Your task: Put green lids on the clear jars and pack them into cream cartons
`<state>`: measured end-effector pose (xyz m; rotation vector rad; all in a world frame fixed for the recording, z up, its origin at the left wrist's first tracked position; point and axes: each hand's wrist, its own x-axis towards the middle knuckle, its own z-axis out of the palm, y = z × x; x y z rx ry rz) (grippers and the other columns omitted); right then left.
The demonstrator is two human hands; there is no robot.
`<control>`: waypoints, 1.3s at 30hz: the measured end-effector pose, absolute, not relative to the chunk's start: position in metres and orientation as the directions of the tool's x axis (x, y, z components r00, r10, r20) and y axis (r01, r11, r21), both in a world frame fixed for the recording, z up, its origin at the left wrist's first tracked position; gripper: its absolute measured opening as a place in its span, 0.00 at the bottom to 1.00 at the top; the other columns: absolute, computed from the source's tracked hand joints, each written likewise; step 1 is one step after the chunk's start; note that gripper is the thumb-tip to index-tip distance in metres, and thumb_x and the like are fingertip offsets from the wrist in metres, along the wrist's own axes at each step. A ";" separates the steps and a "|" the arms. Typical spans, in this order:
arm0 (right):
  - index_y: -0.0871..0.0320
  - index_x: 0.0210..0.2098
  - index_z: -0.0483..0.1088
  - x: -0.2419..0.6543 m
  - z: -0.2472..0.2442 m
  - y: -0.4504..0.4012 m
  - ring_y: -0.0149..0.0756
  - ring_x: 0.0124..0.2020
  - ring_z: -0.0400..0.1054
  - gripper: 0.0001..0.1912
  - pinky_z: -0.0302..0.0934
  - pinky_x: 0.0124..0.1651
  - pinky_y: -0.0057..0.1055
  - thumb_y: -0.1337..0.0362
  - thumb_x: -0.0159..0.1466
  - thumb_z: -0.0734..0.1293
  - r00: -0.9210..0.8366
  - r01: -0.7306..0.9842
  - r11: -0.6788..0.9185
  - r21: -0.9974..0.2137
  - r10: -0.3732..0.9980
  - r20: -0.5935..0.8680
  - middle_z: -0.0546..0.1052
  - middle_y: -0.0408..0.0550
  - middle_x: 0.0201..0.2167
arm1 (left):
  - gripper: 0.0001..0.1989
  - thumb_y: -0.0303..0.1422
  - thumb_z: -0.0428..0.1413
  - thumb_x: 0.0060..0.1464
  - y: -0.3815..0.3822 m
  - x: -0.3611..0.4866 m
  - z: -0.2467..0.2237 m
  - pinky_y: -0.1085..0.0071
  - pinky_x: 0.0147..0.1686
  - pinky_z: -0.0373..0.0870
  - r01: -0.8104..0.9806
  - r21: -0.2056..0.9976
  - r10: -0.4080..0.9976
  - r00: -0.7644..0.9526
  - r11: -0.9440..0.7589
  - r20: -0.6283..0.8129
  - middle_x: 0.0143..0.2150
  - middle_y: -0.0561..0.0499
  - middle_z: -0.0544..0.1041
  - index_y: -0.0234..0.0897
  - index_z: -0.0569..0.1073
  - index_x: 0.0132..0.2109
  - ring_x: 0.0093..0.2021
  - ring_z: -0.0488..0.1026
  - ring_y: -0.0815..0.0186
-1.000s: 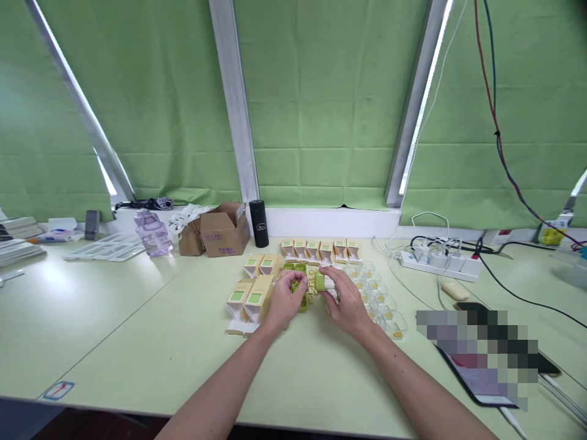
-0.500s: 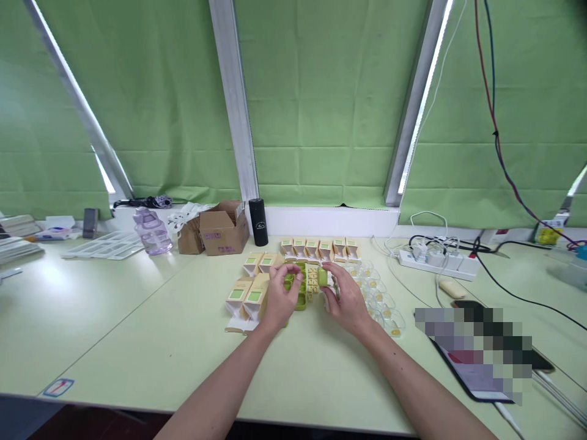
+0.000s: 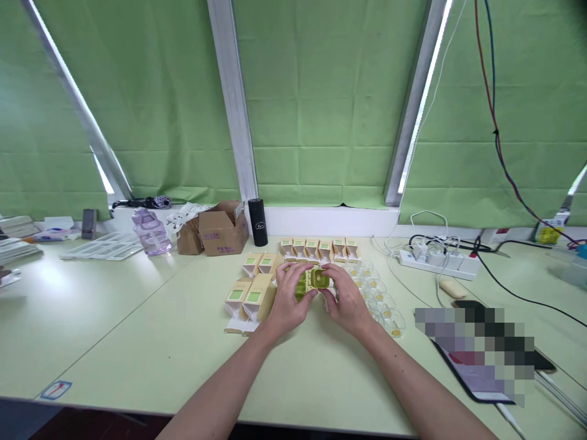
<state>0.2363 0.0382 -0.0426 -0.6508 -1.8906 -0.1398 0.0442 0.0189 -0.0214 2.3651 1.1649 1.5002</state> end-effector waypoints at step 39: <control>0.55 0.57 0.72 0.233 -0.045 0.036 0.51 0.62 0.71 0.16 0.73 0.60 0.49 0.72 0.73 0.63 -0.294 0.552 0.827 -0.109 0.315 0.902 0.74 0.60 0.60 | 0.18 0.29 0.57 0.65 0.017 0.044 -0.021 0.49 0.62 0.69 0.522 0.485 0.649 0.186 -0.702 0.738 0.57 0.43 0.76 0.43 0.72 0.61 0.65 0.62 0.50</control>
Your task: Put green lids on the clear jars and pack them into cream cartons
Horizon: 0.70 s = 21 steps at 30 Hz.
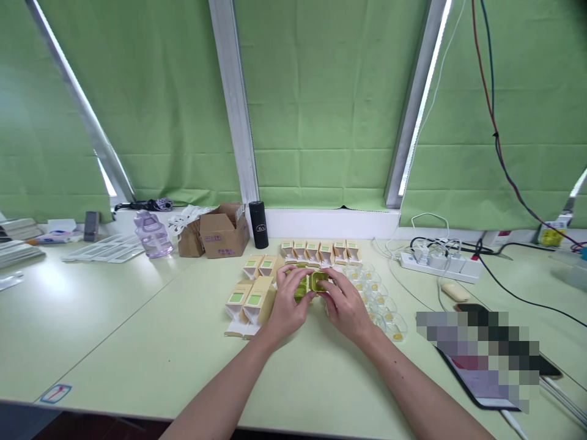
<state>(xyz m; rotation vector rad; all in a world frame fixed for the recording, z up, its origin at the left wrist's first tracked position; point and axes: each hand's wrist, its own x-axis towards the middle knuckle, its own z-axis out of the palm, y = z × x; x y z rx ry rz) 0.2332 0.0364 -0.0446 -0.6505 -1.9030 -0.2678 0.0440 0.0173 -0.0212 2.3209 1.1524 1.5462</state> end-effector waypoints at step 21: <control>0.53 0.61 0.69 0.232 -0.043 0.037 0.51 0.62 0.70 0.19 0.74 0.60 0.50 0.73 0.73 0.62 -0.306 0.525 0.844 -0.112 0.310 0.900 0.73 0.60 0.61 | 0.17 0.33 0.59 0.67 0.019 0.044 -0.023 0.48 0.61 0.70 0.527 0.484 0.646 0.174 -0.699 0.743 0.56 0.43 0.77 0.42 0.73 0.61 0.64 0.64 0.50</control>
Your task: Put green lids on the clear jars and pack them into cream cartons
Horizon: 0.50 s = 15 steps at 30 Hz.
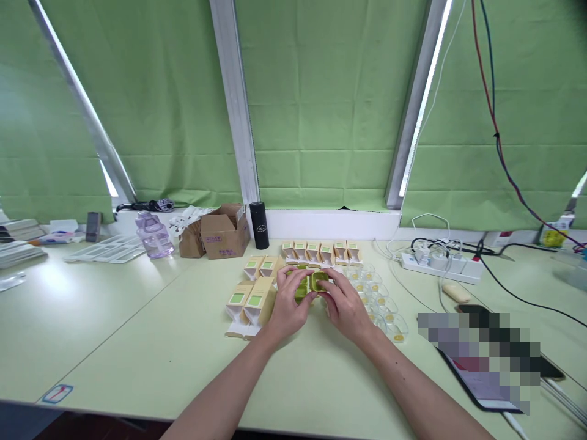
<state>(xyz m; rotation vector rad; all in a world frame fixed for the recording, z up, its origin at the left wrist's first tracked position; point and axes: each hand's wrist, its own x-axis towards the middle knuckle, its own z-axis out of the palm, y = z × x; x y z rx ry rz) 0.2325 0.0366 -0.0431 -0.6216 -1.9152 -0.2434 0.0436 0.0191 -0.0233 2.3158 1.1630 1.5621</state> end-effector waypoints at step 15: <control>0.54 0.61 0.67 0.231 -0.042 0.035 0.48 0.61 0.74 0.15 0.73 0.60 0.48 0.64 0.76 0.61 -0.208 0.496 0.821 -0.281 0.427 0.880 0.78 0.58 0.59 | 0.17 0.37 0.52 0.71 0.018 0.041 -0.021 0.45 0.62 0.68 0.522 0.471 0.637 0.196 -0.712 0.746 0.59 0.40 0.77 0.40 0.73 0.63 0.66 0.63 0.48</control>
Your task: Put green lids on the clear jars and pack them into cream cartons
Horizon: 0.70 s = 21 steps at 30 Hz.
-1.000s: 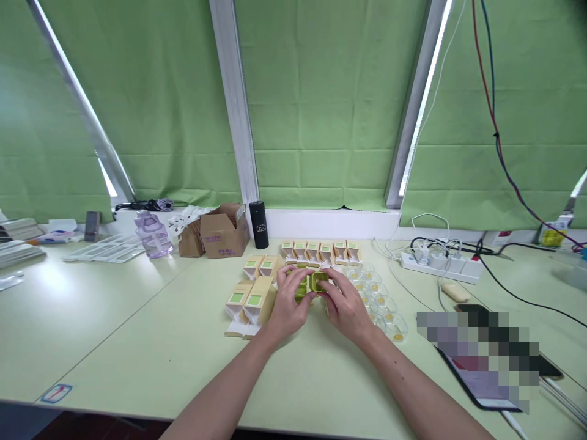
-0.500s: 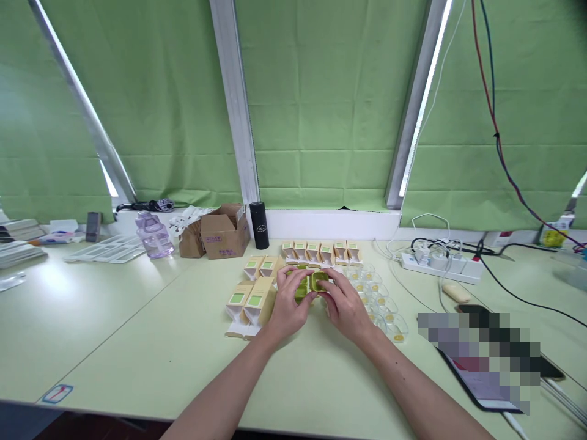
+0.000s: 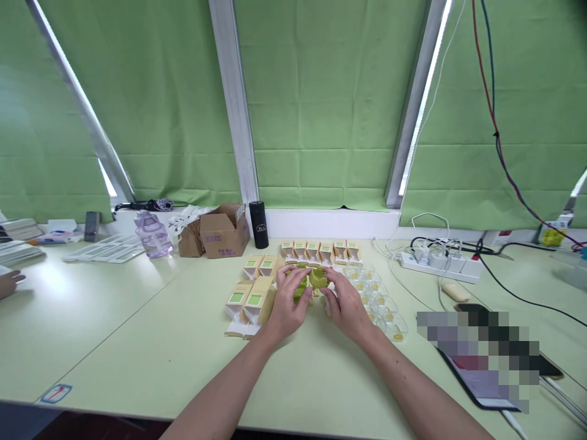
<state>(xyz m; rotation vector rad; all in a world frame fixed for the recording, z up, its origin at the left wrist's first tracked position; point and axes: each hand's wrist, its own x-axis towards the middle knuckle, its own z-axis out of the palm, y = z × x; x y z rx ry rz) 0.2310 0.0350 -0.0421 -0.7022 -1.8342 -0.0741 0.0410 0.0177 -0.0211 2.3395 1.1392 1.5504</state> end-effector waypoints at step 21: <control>0.54 0.38 0.73 0.227 -0.035 0.030 0.34 0.20 0.69 0.19 0.60 0.27 0.29 0.50 0.75 0.59 -0.041 0.400 0.589 -0.703 0.777 0.628 0.75 0.41 0.21 | 0.29 0.23 0.56 0.66 0.019 0.049 -0.031 0.47 0.63 0.67 0.655 0.227 0.542 0.329 -0.721 0.773 0.65 0.43 0.70 0.48 0.65 0.70 0.65 0.61 0.49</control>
